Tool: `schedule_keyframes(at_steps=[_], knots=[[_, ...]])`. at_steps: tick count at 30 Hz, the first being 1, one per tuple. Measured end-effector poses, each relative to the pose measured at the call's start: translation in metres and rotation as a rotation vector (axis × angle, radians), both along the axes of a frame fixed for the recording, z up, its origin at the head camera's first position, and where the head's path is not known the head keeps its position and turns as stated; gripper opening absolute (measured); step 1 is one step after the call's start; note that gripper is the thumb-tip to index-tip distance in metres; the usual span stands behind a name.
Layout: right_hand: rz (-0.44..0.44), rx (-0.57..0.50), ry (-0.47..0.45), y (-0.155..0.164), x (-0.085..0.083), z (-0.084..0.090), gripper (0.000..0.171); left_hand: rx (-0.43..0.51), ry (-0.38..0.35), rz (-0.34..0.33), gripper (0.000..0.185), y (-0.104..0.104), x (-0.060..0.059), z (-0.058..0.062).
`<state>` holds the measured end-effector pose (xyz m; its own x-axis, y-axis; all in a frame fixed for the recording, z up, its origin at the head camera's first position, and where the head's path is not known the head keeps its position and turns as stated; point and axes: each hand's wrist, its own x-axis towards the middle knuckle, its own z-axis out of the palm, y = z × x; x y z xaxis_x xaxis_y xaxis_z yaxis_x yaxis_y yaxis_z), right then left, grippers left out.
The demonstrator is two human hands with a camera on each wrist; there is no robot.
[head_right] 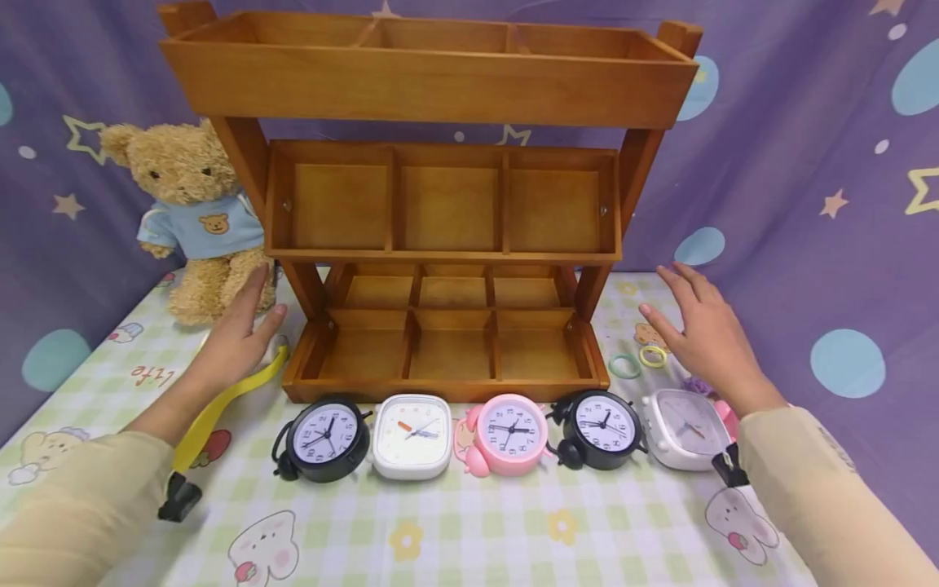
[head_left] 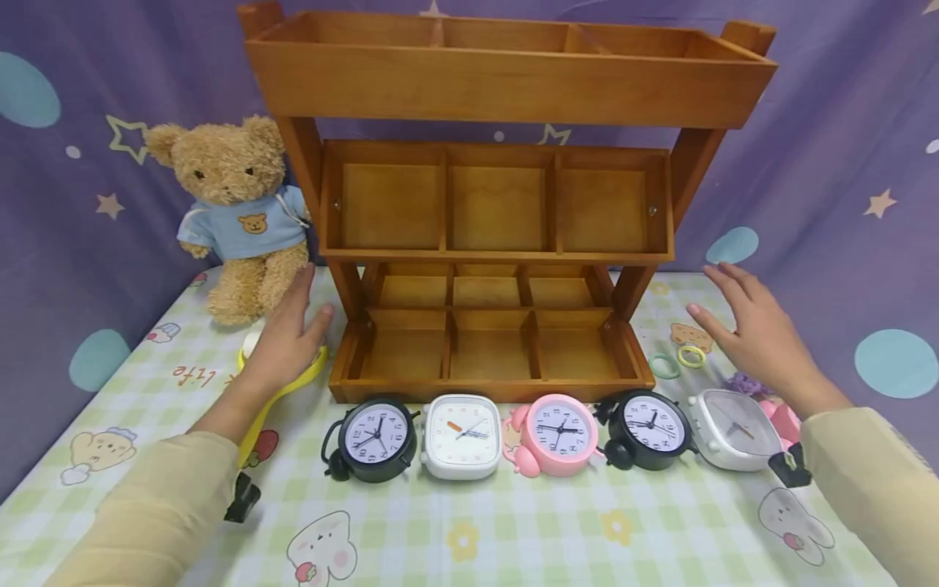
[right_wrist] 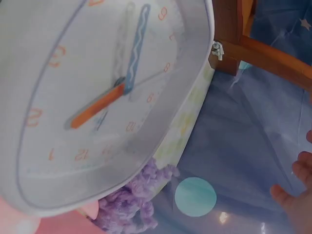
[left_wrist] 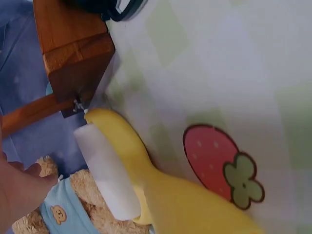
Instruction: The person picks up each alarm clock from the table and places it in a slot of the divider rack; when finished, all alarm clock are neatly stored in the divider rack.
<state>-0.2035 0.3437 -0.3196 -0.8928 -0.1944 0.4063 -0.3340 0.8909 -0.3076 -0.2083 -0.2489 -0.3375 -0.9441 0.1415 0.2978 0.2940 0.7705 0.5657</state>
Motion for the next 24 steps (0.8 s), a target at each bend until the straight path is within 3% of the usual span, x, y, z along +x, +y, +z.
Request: schedule_keyframes(at_steps=[7, 17, 24], knots=[[-0.024, -0.064, 0.064, 0.009, 0.007, 0.003, 0.064, 0.070, -0.018, 0.013, 0.066, 0.008, 0.002, -0.002], [-0.077, -0.150, -0.050, 0.028, 0.017, 0.005, 0.065, 0.156, -0.125, -0.027, 0.068, 0.015, 0.002, -0.009], [-0.149, -0.243, -0.104, 0.044, 0.030, 0.001, 0.064, 0.158, -0.149, -0.039, 0.067, 0.017, 0.004, -0.014]])
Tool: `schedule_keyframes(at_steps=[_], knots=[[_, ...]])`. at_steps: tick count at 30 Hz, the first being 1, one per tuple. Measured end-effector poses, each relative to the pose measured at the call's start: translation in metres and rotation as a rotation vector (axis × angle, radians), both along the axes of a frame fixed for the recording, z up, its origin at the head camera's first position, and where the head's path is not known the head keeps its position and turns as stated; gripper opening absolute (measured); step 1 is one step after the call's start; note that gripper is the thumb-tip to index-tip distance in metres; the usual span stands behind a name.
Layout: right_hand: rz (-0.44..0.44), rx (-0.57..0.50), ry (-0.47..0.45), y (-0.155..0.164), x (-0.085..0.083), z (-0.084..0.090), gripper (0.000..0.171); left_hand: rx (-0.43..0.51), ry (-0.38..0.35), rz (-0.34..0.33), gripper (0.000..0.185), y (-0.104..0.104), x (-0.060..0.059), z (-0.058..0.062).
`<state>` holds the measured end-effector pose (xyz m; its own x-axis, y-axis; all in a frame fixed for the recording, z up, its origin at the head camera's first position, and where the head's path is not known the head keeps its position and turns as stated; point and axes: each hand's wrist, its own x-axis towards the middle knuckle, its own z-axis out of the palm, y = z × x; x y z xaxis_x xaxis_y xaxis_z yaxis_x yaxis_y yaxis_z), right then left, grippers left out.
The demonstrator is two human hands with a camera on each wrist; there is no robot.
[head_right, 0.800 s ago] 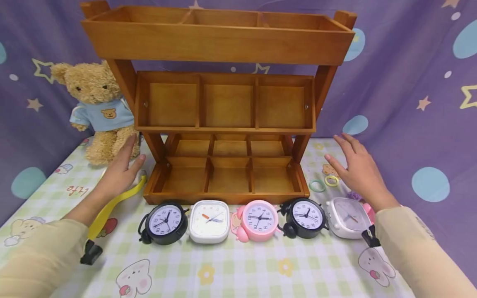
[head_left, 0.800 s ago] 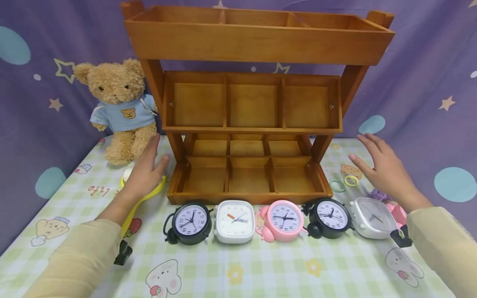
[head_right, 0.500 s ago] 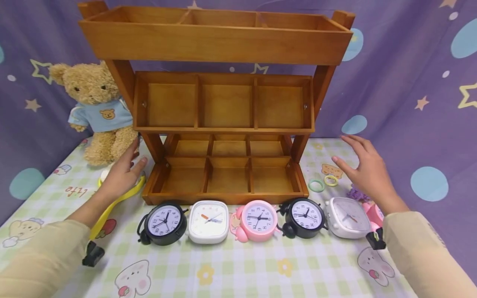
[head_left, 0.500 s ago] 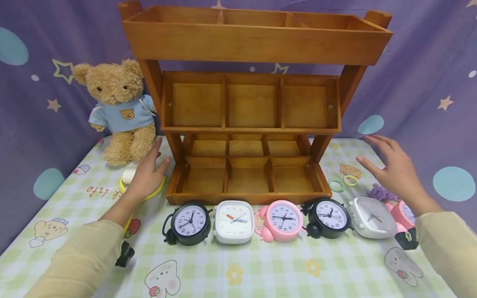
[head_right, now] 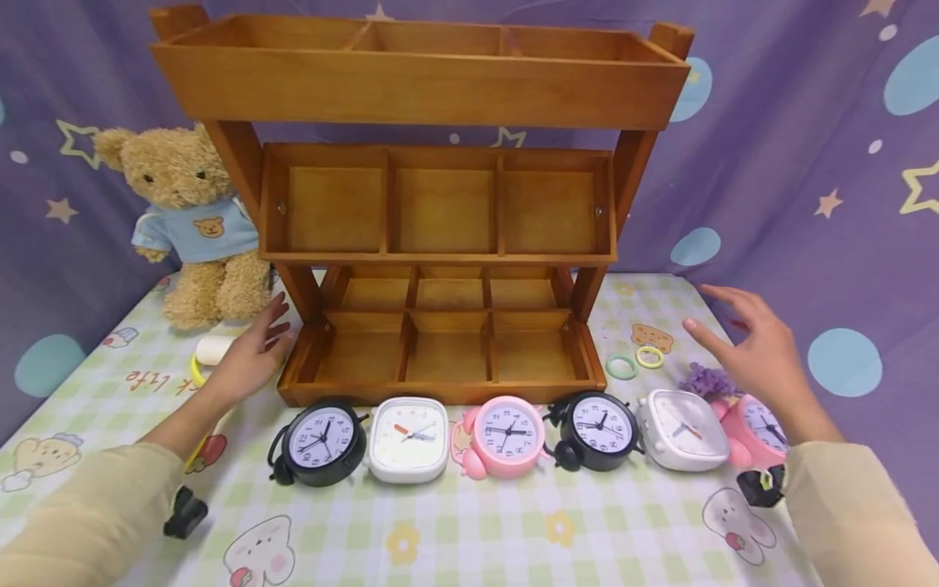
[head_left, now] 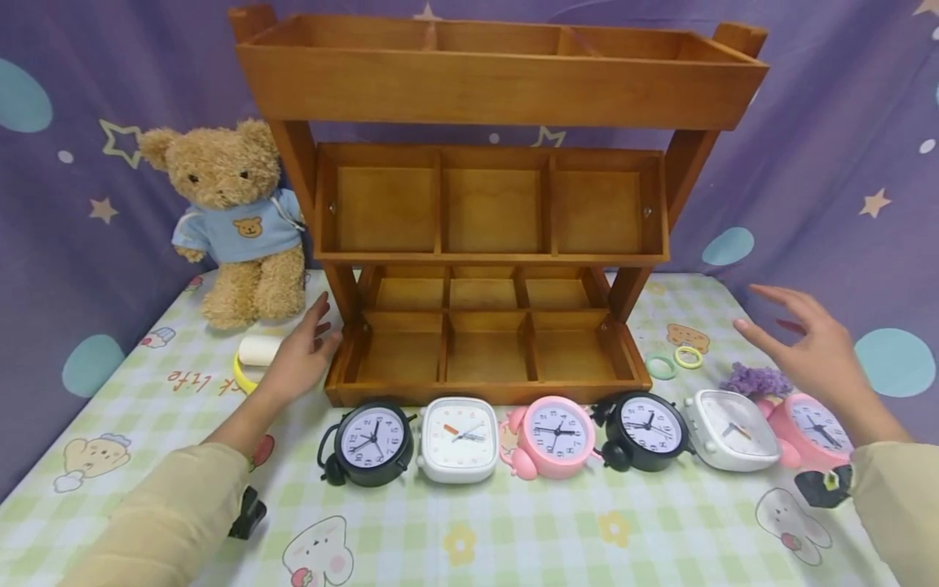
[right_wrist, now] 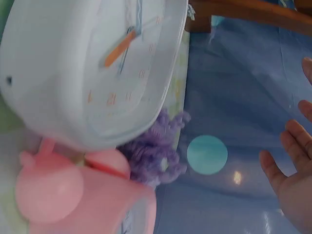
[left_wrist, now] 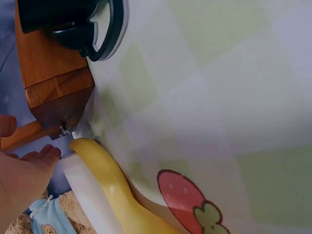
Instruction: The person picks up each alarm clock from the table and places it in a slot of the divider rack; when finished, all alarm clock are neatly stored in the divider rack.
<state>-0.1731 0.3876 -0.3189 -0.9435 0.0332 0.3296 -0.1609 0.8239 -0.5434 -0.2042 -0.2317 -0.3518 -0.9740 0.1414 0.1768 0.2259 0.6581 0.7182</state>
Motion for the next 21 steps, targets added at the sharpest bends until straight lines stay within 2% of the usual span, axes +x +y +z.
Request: schedule_keyframes(at_steps=[10, 17, 21], knots=[[-0.067, -0.090, -0.092, 0.023, 0.018, -0.006, 0.071, -0.026, -0.035, 0.008, 0.066, 0.009, 0.001, -0.007], [-0.045, -0.194, -0.140, 0.046, 0.028, -0.013, 0.069, -0.064, -0.052, 0.014, 0.065, 0.011, 0.002, -0.009], [-0.004, -0.179, -0.200, 0.057, 0.032, -0.018, 0.070, -0.070, -0.062, 0.010, 0.064, 0.010, 0.003, -0.009]])
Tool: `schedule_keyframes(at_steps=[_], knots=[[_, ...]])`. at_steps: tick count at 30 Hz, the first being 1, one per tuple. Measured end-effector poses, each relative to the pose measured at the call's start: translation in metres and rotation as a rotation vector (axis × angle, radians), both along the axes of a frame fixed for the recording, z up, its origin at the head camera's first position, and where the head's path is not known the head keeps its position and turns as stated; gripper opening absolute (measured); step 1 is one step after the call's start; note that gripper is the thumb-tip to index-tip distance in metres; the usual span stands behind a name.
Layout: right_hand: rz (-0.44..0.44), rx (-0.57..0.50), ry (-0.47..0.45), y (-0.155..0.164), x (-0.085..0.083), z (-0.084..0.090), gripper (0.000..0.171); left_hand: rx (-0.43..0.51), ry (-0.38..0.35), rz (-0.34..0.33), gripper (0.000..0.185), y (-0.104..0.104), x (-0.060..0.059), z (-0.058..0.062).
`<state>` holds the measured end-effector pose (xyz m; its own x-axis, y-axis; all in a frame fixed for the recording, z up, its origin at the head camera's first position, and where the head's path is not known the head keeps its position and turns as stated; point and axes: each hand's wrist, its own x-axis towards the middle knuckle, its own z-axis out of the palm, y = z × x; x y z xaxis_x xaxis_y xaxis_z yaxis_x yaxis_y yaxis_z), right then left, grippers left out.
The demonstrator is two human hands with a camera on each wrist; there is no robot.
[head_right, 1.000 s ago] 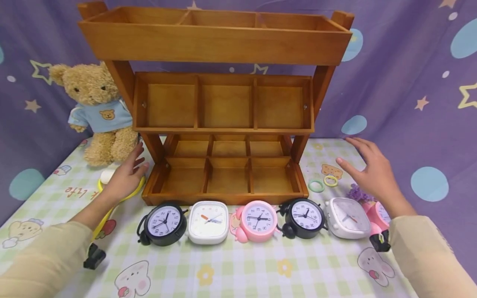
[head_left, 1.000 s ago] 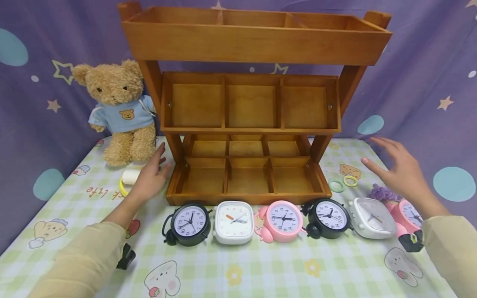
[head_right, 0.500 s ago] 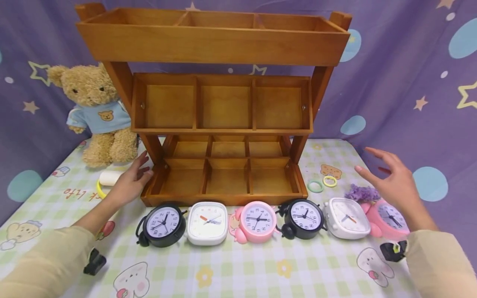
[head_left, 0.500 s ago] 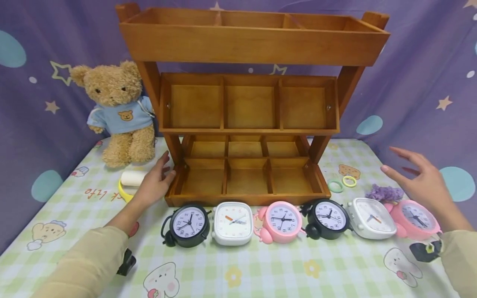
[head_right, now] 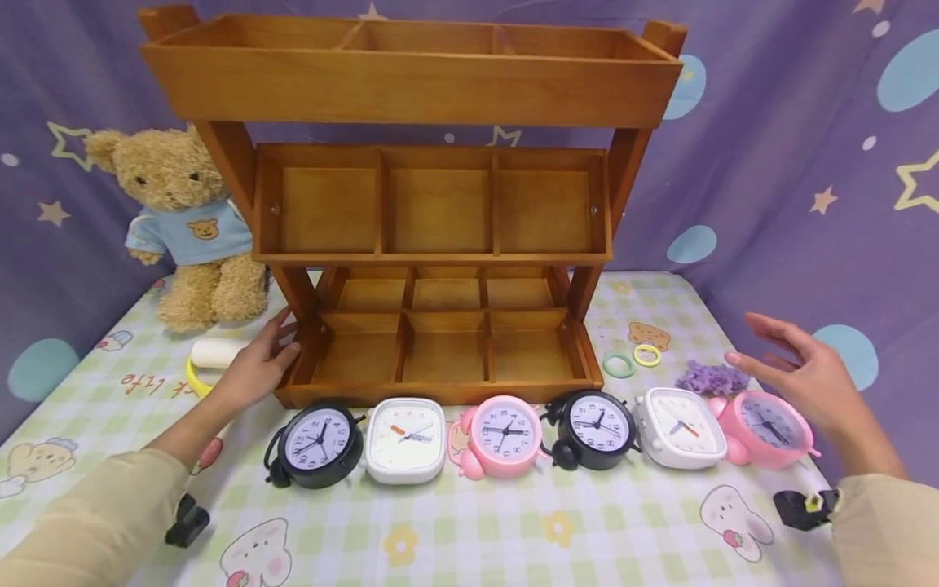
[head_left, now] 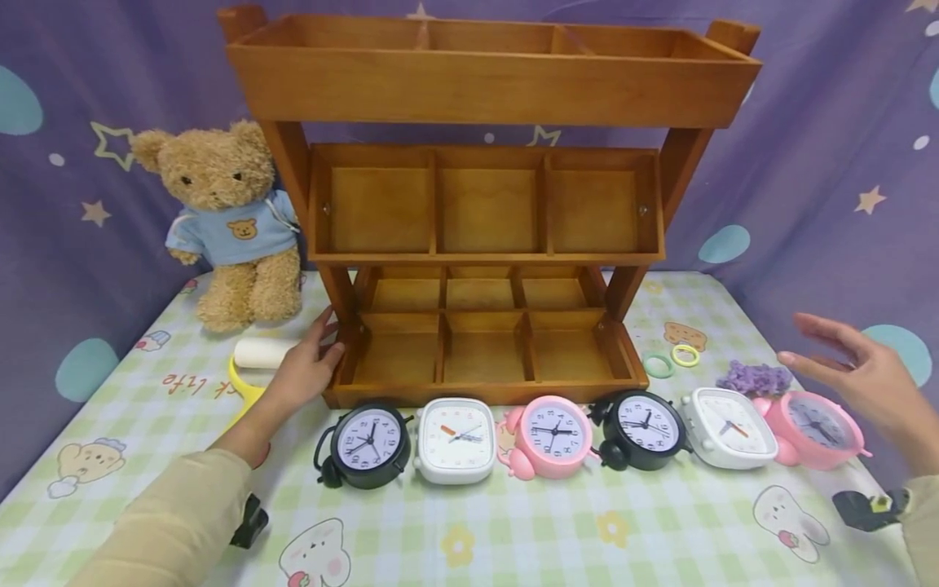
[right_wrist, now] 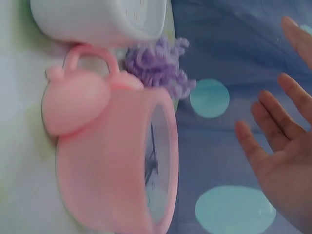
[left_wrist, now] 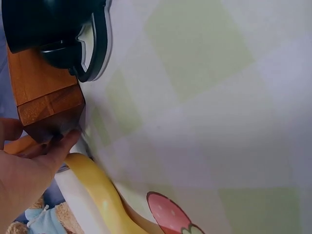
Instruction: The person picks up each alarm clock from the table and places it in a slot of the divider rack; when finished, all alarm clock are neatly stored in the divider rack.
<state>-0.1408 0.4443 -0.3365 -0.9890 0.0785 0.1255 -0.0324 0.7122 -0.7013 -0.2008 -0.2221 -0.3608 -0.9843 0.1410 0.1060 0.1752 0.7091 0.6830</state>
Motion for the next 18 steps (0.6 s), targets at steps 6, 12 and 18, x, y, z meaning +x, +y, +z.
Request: schedule_keyframes(at_steps=[6, 12, 18], knots=[[0.092, 0.020, -0.103, 0.019, 0.005, -0.006, 0.073, -0.003, -0.016, -0.016, 0.063, -0.003, 0.001, -0.003], [0.156, 0.062, -0.154, 0.038, 0.011, -0.018, 0.078, 0.016, -0.035, -0.033, 0.063, -0.006, -0.001, -0.004], [0.217, 0.071, -0.138, 0.051, 0.015, -0.029, 0.079, 0.024, -0.043, -0.038, 0.062, -0.007, -0.002, -0.003]])
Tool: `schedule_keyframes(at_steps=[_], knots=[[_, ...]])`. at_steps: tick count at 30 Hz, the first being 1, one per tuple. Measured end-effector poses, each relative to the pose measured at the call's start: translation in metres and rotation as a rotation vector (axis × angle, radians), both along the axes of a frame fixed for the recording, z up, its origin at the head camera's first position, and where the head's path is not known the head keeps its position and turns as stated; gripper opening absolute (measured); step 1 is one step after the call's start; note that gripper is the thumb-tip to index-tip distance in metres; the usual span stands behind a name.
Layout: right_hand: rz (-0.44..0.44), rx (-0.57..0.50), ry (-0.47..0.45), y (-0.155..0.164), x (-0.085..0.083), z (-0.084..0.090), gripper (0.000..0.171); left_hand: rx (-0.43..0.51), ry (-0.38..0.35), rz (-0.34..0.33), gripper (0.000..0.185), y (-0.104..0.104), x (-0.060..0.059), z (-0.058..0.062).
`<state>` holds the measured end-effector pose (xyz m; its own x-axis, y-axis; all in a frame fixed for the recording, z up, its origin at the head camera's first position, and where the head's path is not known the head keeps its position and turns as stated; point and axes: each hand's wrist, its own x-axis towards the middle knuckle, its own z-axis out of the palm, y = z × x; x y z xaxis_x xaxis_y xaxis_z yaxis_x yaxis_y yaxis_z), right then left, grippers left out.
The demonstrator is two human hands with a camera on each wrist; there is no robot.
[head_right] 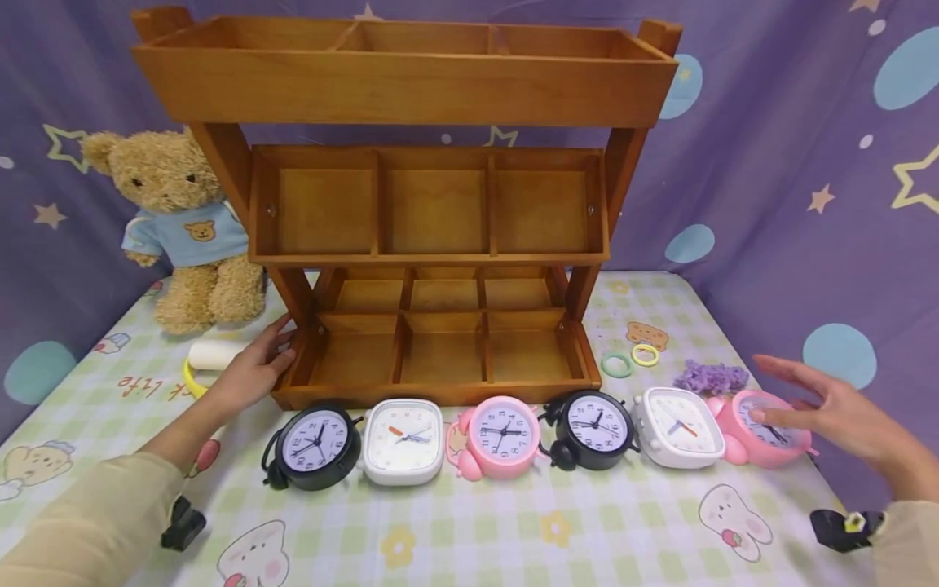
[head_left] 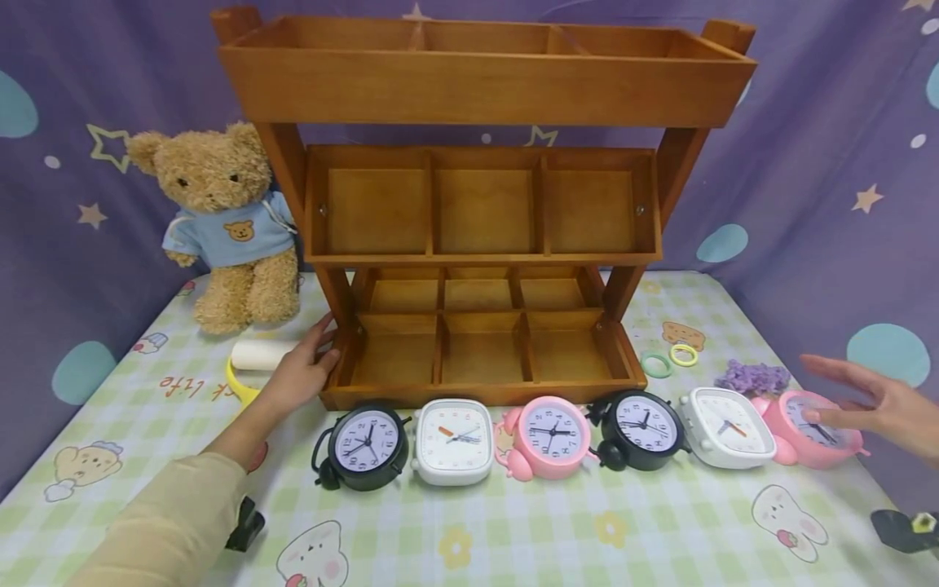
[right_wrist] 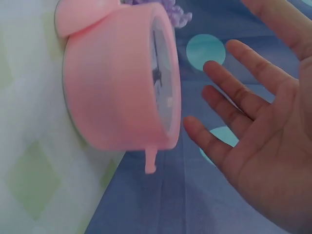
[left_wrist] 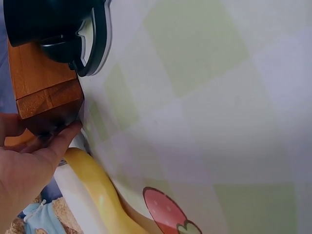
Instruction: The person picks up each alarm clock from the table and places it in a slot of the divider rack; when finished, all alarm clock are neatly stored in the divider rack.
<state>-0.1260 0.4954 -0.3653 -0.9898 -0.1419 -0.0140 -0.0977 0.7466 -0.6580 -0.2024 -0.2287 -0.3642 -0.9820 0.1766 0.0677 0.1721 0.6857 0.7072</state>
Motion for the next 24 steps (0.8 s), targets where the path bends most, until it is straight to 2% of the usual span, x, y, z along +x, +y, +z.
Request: schedule_keyframes(at_steps=[6, 12, 15, 19, 24], knots=[[0.066, 0.037, -0.042, 0.011, -0.002, -0.008, 0.081, 0.033, -0.045, -0.008, 0.062, 0.000, 0.001, 0.002], [0.161, 0.074, -0.021, 0.016, -0.002, -0.016, 0.090, 0.046, -0.051, -0.008, 0.061, 0.001, 0.002, 0.001], [0.198, 0.046, -0.027, 0.016, -0.001, -0.021, 0.093, 0.043, -0.056, -0.003, 0.061, 0.001, 0.001, 0.001], [0.204, 0.047, -0.034, 0.015, 0.000, -0.027, 0.099, 0.042, -0.063, 0.001, 0.062, 0.000, 0.001, 0.001], [0.251, -0.013, -0.010, 0.014, 0.000, -0.035, 0.107, 0.035, -0.051, -0.001, 0.061, 0.000, 0.001, -0.001]])
